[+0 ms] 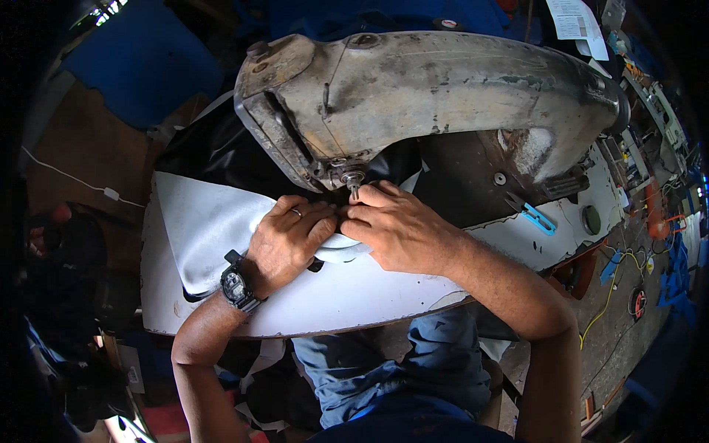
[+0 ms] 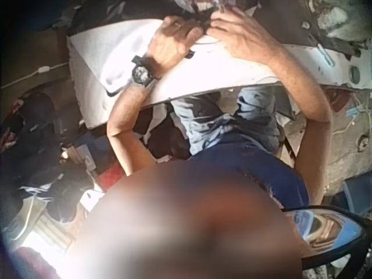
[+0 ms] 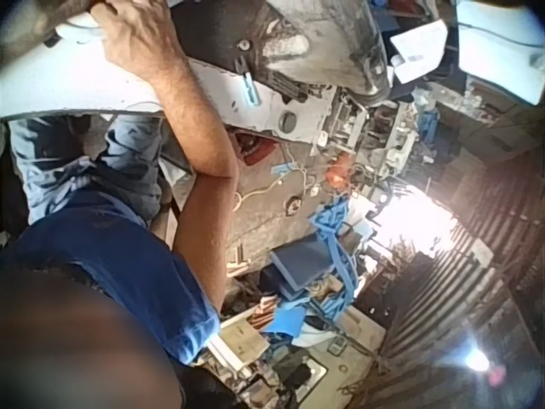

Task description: The person sews a black vinyl or leather cover using an industrial sewing machine.

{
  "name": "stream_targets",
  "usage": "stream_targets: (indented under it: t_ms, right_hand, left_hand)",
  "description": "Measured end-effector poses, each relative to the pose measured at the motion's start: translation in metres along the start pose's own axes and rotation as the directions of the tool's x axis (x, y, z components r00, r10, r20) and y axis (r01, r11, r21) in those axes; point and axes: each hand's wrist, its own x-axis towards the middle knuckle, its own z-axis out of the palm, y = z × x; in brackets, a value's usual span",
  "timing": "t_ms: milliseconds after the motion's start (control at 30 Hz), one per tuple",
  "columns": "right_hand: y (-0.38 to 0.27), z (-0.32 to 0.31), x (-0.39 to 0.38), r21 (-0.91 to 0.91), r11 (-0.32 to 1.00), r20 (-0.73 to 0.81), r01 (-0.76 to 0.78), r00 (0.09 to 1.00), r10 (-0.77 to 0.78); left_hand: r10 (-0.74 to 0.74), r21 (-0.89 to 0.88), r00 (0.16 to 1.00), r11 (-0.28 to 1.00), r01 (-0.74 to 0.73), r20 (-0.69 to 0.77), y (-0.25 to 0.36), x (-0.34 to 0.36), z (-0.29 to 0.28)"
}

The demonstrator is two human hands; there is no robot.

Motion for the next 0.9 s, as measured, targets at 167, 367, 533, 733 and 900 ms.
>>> stream_targets:
  t_ms: [167,367,533,733,900]
  right_hand:
    - [0.001,-0.003,-0.004,0.022,1.000,0.041,-0.012,0.999,0.011]
    - [-0.003,-0.006,-0.003,0.010,1.000,0.062,-0.020,0.998,0.019]
    - [-0.001,-0.005,-0.003,0.035,0.999,0.032,-0.033,0.999,0.032]
    - [0.004,-0.008,-0.006,0.048,0.998,0.015,-0.044,0.999,0.044]
    - [0.011,-0.011,-0.007,0.047,0.997,0.010,-0.055,0.998,0.054]
  left_hand:
    - [0.019,-0.002,0.998,1.000,-0.018,0.059,0.006,-0.001,-0.011]
    - [-0.035,-0.088,0.996,0.995,0.043,0.085,0.011,-0.005,-0.018]
    - [-0.051,-0.064,0.997,0.996,0.054,0.061,0.016,-0.005,-0.015]
    - [-0.087,0.032,0.996,0.996,0.086,0.027,0.030,-0.002,-0.006]
    - [-0.192,0.131,0.981,0.972,0.195,-0.032,0.051,0.007,0.005]
